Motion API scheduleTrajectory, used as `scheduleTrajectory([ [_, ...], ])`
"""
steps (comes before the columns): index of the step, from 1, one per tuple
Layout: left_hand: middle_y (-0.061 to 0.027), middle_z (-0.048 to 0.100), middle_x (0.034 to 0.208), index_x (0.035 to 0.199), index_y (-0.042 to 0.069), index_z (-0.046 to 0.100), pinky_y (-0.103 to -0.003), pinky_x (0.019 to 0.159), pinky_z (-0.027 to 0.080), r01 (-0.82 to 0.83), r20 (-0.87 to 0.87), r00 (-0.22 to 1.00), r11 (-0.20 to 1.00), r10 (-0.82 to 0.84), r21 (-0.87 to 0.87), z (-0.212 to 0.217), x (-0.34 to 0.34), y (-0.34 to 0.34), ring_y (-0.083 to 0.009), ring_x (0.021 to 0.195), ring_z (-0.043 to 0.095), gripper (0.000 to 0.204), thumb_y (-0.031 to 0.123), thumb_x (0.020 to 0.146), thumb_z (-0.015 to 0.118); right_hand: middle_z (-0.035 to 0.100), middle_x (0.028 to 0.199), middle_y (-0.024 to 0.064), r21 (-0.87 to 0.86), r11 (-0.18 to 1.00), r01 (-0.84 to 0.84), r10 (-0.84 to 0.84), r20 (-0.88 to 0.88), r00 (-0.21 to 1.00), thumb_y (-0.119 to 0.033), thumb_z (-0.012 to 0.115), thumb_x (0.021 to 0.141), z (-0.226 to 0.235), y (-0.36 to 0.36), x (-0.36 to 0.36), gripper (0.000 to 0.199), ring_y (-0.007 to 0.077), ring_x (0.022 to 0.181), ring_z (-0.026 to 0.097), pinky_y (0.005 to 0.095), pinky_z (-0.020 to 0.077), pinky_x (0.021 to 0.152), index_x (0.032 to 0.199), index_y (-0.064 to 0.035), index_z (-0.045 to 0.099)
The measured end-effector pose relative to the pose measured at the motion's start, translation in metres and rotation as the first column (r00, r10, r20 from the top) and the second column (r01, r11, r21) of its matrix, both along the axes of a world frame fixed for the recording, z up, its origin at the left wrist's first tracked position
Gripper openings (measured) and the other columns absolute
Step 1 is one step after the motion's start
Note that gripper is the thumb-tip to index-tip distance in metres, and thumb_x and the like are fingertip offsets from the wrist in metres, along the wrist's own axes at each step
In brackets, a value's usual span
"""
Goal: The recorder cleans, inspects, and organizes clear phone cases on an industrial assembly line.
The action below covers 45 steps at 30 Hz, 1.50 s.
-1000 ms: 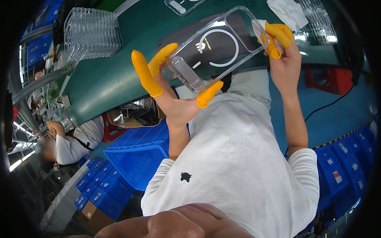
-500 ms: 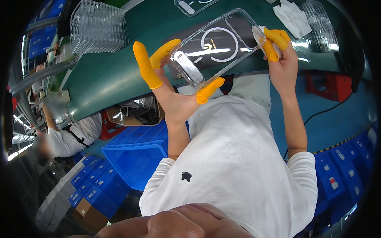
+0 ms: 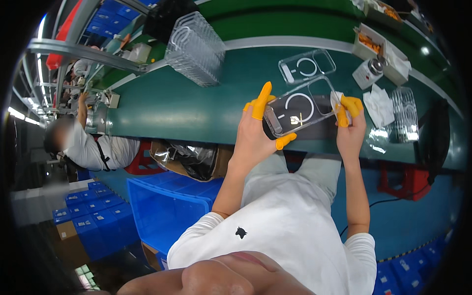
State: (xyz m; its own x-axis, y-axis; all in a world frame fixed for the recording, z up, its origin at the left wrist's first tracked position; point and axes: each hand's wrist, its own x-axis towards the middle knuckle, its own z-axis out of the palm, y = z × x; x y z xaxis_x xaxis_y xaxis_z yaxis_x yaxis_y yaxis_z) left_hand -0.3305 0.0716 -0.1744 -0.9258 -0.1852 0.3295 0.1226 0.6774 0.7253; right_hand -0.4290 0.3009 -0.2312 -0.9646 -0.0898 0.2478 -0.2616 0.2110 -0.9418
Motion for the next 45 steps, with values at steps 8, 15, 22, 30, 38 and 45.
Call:
scheduleTrajectory([
  [8,-0.0196,0.062,0.115,0.156,0.003,0.030,-0.045,0.093,0.047,-0.538,-0.432,0.756,0.843,0.492,0.019,0.060,-0.039,-0.079,-0.0357,0.106,0.056,0.119,0.039,0.064,0.095,0.061,0.112,0.0158,0.252,0.957,0.141,-0.048,-0.346,0.937,0.007,0.058,0.091,-0.016,-0.007,-0.015,0.027,0.0312,0.100,0.062,0.0344,0.0504,0.087,0.116,0.0038,0.067],
  [15,-0.0214,0.063,0.112,0.155,-0.003,0.027,-0.048,0.099,0.041,-0.824,-0.484,0.535,0.555,0.692,-0.116,0.068,-0.084,-0.167,-0.0402,0.111,0.054,0.124,0.051,0.064,0.092,0.061,0.115,0.0187,0.349,0.921,0.174,-0.056,-0.324,0.944,0.013,0.054,0.083,-0.033,-0.004,-0.015,0.039,0.0361,0.103,0.062,0.0352,0.0502,0.089,0.119,0.0034,0.067],
  [22,-0.0281,0.063,0.111,0.100,-0.012,0.063,-0.051,0.095,0.045,-0.842,-0.459,0.515,0.528,0.724,-0.112,0.052,-0.095,-0.175,-0.0439,0.108,0.056,0.083,0.057,0.062,0.090,0.061,0.114,0.0188,0.347,0.915,0.203,-0.093,-0.308,0.947,0.013,0.054,0.082,-0.030,-0.008,-0.016,0.040,0.0363,0.101,0.062,0.0361,0.0506,0.086,0.118,0.0026,0.066],
  [30,-0.0257,0.062,0.110,0.112,-0.012,0.061,-0.049,0.097,0.044,-0.849,-0.454,0.513,0.508,0.729,-0.143,0.044,-0.097,-0.172,-0.0428,0.109,0.056,0.091,0.060,0.063,0.088,0.061,0.114,0.0184,0.346,0.914,0.211,-0.106,-0.298,0.949,0.010,0.057,0.086,-0.033,-0.006,-0.016,0.034,0.0356,0.100,0.063,0.0361,0.0503,0.085,0.118,0.0017,0.067],
  [38,-0.0245,0.063,0.108,0.107,-0.010,0.065,-0.048,0.092,0.045,-0.849,-0.493,0.525,0.467,0.694,-0.247,0.042,-0.096,-0.170,-0.0424,0.107,0.057,0.090,0.066,0.062,0.086,0.062,0.114,0.0195,0.350,0.906,0.239,-0.132,-0.302,0.944,0.008,0.061,0.086,-0.030,-0.006,-0.016,0.033,0.0374,0.101,0.063,0.0386,0.0508,0.087,0.118,0.0014,0.068],
  [45,-0.0282,0.065,0.108,0.101,-0.010,0.066,-0.052,0.094,0.049,-0.832,-0.371,0.537,0.402,0.757,-0.383,0.054,-0.088,-0.168,-0.0453,0.108,0.061,0.091,0.070,0.062,0.084,0.062,0.113,0.0181,0.304,0.921,0.245,-0.160,-0.278,0.947,0.008,0.061,0.086,-0.031,-0.007,-0.018,0.031,0.0358,0.099,0.063,0.0369,0.0510,0.085,0.116,0.0017,0.068],
])
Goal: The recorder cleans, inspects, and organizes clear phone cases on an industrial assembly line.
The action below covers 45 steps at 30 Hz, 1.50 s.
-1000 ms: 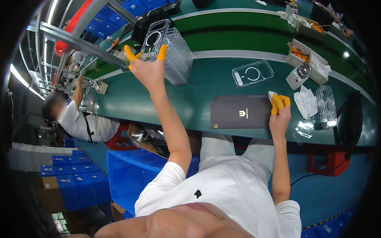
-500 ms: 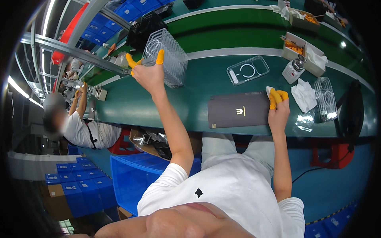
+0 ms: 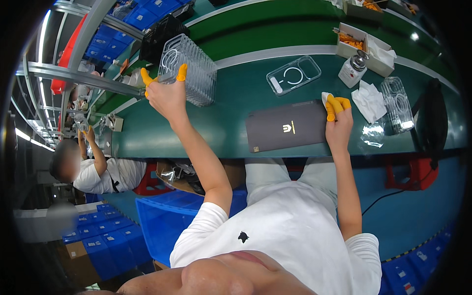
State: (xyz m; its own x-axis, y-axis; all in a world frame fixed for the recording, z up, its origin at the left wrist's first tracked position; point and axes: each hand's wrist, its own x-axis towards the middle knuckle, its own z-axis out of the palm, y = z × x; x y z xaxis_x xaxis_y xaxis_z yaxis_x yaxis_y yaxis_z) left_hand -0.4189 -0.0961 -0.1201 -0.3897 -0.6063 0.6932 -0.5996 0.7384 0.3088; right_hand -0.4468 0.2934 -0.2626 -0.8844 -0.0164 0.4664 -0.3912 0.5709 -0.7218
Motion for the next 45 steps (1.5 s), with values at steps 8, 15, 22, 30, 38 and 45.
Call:
scheduleTrajectory([
  [8,-0.0283,0.066,0.107,0.102,-0.010,0.067,-0.051,0.093,0.051,0.001,0.067,0.998,1.000,-0.003,0.031,0.003,0.003,-0.001,-0.0452,0.107,0.063,0.087,0.066,0.063,0.085,0.062,0.116,0.0181,-0.018,1.000,0.007,-0.006,0.044,0.999,0.006,0.058,0.091,0.001,0.000,0.000,0.029,0.0343,0.105,0.063,0.0351,0.0488,0.091,0.119,0.0036,0.066],
  [15,-0.0232,0.065,0.113,0.129,-0.009,0.058,-0.048,0.097,0.046,0.012,-0.194,0.980,0.989,-0.041,-0.146,0.006,0.004,0.032,-0.0404,0.114,0.059,0.086,0.049,0.073,0.087,0.062,0.112,0.0165,-0.032,0.999,0.038,-0.040,-0.077,0.996,0.003,0.062,0.094,0.003,0.003,-0.004,0.023,0.0317,0.097,0.064,0.0339,0.0510,0.084,0.116,0.0033,0.067],
  [22,-0.0182,0.052,0.137,0.146,0.004,0.047,-0.046,0.103,0.040,0.847,0.003,0.507,0.499,-0.862,0.185,-0.036,-0.022,0.121,-0.0362,0.121,0.050,0.078,0.029,0.082,0.083,0.061,0.115,0.0088,-0.901,0.386,0.199,0.393,0.356,0.848,-0.009,0.052,0.104,0.007,0.024,-0.012,0.028,0.0155,0.101,0.059,0.0291,0.0483,0.079,0.130,-0.0008,0.058],
  [30,-0.0204,0.064,0.116,0.145,0.004,0.051,-0.047,0.097,0.044,0.687,0.484,0.344,0.567,-0.805,0.455,-0.091,-0.060,0.144,-0.0376,0.115,0.057,0.084,0.034,0.076,0.087,0.063,0.116,0.0094,-0.953,0.034,-0.301,0.601,-0.222,0.768,-0.010,0.057,0.101,0.044,0.091,-0.042,0.027,0.0194,0.103,0.062,0.0326,0.0513,0.084,0.126,-0.0003,0.060],
  [38,-0.0143,0.066,0.115,0.143,0.007,0.052,-0.043,0.096,0.041,0.741,0.322,0.446,0.547,-0.835,0.391,-0.071,-0.049,0.157,-0.0313,0.107,0.059,0.090,0.031,0.066,0.091,0.065,0.123,0.0194,-0.833,0.548,-0.071,0.114,-0.010,0.993,-0.005,0.057,0.100,0.062,0.127,-0.073,0.028,0.0261,0.118,0.064,0.0411,0.0453,0.112,0.126,0.0061,0.058],
  [45,-0.0087,0.064,0.124,0.145,0.010,0.049,-0.041,0.103,0.035,0.826,0.053,0.320,0.306,-0.946,0.474,-0.055,0.035,0.153,-0.0295,0.114,0.053,0.096,0.021,0.059,0.089,0.063,0.101,0.0120,-0.719,0.689,0.094,0.043,0.169,0.985,-0.004,0.051,0.101,0.085,0.108,-0.068,0.025,0.0184,0.085,0.064,0.0301,0.0530,0.078,0.125,0.0013,0.056],
])
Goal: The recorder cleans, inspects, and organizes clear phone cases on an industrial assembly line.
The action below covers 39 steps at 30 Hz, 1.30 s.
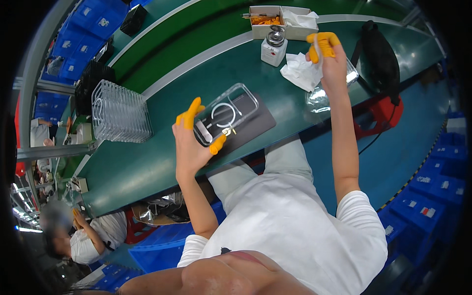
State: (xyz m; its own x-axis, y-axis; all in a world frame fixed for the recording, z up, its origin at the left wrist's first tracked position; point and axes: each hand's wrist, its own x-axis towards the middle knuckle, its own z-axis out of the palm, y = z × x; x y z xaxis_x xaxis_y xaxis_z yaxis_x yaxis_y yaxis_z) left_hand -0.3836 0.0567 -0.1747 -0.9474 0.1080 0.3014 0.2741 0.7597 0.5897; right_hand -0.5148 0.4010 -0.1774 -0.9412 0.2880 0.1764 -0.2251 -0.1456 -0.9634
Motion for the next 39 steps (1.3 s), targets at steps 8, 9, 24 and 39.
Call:
scheduleTrajectory([
  [8,-0.0129,0.059,0.132,0.144,0.009,0.050,-0.049,0.110,0.029,-0.016,0.066,0.998,1.000,0.016,0.011,-0.029,0.042,-0.004,-0.0343,0.129,0.049,0.091,0.021,0.063,0.089,0.059,0.112,0.0204,0.844,0.405,0.352,0.148,-0.440,0.886,-0.003,0.065,0.088,-0.013,-0.033,-0.034,0.029,0.0396,0.100,0.060,0.0427,0.0507,0.086,0.116,0.0015,0.066],
  [9,-0.0131,0.057,0.135,0.145,0.010,0.049,-0.052,0.114,0.027,-0.016,0.031,0.999,1.000,0.016,-0.010,-0.031,0.045,-0.004,-0.0353,0.134,0.046,0.092,0.023,0.063,0.090,0.059,0.112,0.0204,0.849,0.414,0.329,0.164,-0.424,0.891,-0.003,0.065,0.088,-0.012,-0.035,-0.035,0.029,0.0396,0.100,0.060,0.0427,0.0507,0.086,0.116,0.0015,0.066],
  [24,-0.0119,0.057,0.140,0.143,0.005,0.048,-0.055,0.121,0.021,-0.185,-0.022,0.982,0.982,0.186,0.024,-0.065,0.064,-0.017,-0.0342,0.139,0.045,0.098,0.048,0.065,0.089,0.060,0.108,0.0140,0.846,0.335,-0.415,0.762,0.017,0.648,0.007,0.064,0.080,-0.001,-0.090,0.034,0.038,0.0331,0.096,0.060,0.0342,0.0493,0.083,0.115,-0.0064,0.071],
  [39,-0.0086,0.060,0.137,0.138,0.007,0.052,-0.054,0.119,0.024,-0.216,-0.009,0.976,0.976,0.217,0.039,-0.067,0.062,-0.016,-0.0304,0.133,0.050,0.091,0.047,0.066,0.089,0.063,0.095,0.0108,0.859,-0.107,-0.501,0.859,0.333,0.388,0.002,0.067,0.077,-0.023,-0.144,0.066,0.023,0.0309,0.079,0.065,0.0386,0.0533,0.071,0.095,-0.0061,0.079],
])
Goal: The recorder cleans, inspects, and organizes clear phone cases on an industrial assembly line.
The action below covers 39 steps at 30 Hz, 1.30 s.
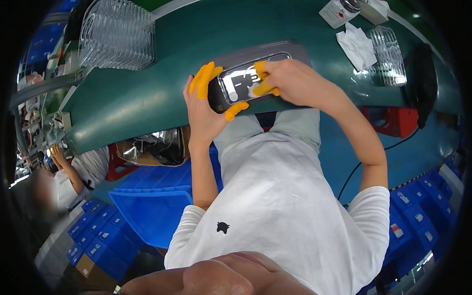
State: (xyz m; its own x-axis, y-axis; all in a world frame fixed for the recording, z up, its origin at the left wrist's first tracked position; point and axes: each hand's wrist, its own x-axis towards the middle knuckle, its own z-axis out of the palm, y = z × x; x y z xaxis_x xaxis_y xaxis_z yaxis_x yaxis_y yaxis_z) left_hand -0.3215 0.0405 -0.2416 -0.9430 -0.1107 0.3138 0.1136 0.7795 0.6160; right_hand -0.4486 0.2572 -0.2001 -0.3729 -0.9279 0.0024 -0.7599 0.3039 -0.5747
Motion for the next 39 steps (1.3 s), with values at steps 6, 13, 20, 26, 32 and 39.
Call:
scheduleTrajectory([
  [6,-0.0078,0.061,0.135,0.140,0.008,0.052,-0.054,0.118,0.024,0.002,-0.015,1.000,1.000,-0.002,0.009,0.001,-0.001,0.001,-0.0296,0.132,0.051,0.092,0.046,0.065,0.089,0.063,0.093,0.0106,0.212,0.976,0.054,-0.033,-0.101,0.994,0.004,0.069,0.075,0.006,0.023,-0.013,0.025,0.0299,0.079,0.065,0.0389,0.0529,0.071,0.095,-0.0064,0.079],
  [13,-0.0072,0.061,0.134,0.140,0.008,0.052,-0.053,0.118,0.024,0.016,-0.016,1.000,1.000,-0.016,0.012,-0.002,-0.002,0.000,-0.0295,0.131,0.051,0.093,0.046,0.064,0.090,0.064,0.102,0.0112,0.005,0.992,0.129,-0.125,-0.210,0.970,0.001,0.069,0.077,-0.017,-0.010,0.000,0.021,0.0280,0.084,0.067,0.0375,0.0548,0.072,0.095,-0.0009,0.077],
  [20,-0.0066,0.062,0.132,0.139,0.009,0.052,-0.053,0.118,0.025,0.005,-0.026,1.000,1.000,-0.005,0.010,-0.001,-0.001,0.002,-0.0287,0.130,0.052,0.092,0.047,0.064,0.089,0.065,0.101,0.0097,0.066,0.998,0.016,-0.010,-0.088,0.996,0.005,0.068,0.075,-0.004,0.021,-0.007,0.020,0.0298,0.077,0.065,0.0383,0.0531,0.069,0.093,0.0002,0.076],
  [26,-0.0065,0.063,0.130,0.139,0.009,0.053,-0.053,0.118,0.025,0.016,-0.041,0.999,1.000,-0.016,0.008,-0.002,-0.003,0.000,-0.0285,0.128,0.054,0.091,0.047,0.064,0.089,0.065,0.105,0.0101,0.080,0.993,0.092,-0.080,-0.135,0.988,0.001,0.070,0.075,-0.009,-0.017,0.004,0.022,0.0277,0.081,0.067,0.0361,0.0549,0.073,0.096,-0.0031,0.078],
  [32,-0.0064,0.063,0.129,0.138,0.009,0.053,-0.053,0.118,0.025,0.003,-0.034,0.999,1.000,-0.002,0.017,-0.001,-0.002,0.000,-0.0286,0.127,0.054,0.092,0.047,0.063,0.090,0.066,0.108,0.0121,0.019,0.971,0.236,-0.220,-0.301,0.928,0.004,0.067,0.075,-0.012,0.021,-0.017,0.018,0.0299,0.085,0.067,0.0396,0.0540,0.075,0.089,-0.0004,0.077],
  [39,-0.0067,0.063,0.129,0.138,0.010,0.054,-0.053,0.118,0.025,0.003,-0.031,1.000,1.000,-0.003,0.022,0.000,-0.001,0.000,-0.0285,0.127,0.054,0.090,0.045,0.062,0.090,0.062,0.091,0.0108,0.125,0.989,0.082,-0.063,-0.147,0.987,0.004,0.070,0.072,-0.001,0.023,0.000,0.012,0.0285,0.077,0.065,0.0406,0.0526,0.068,0.082,0.0007,0.075],
])
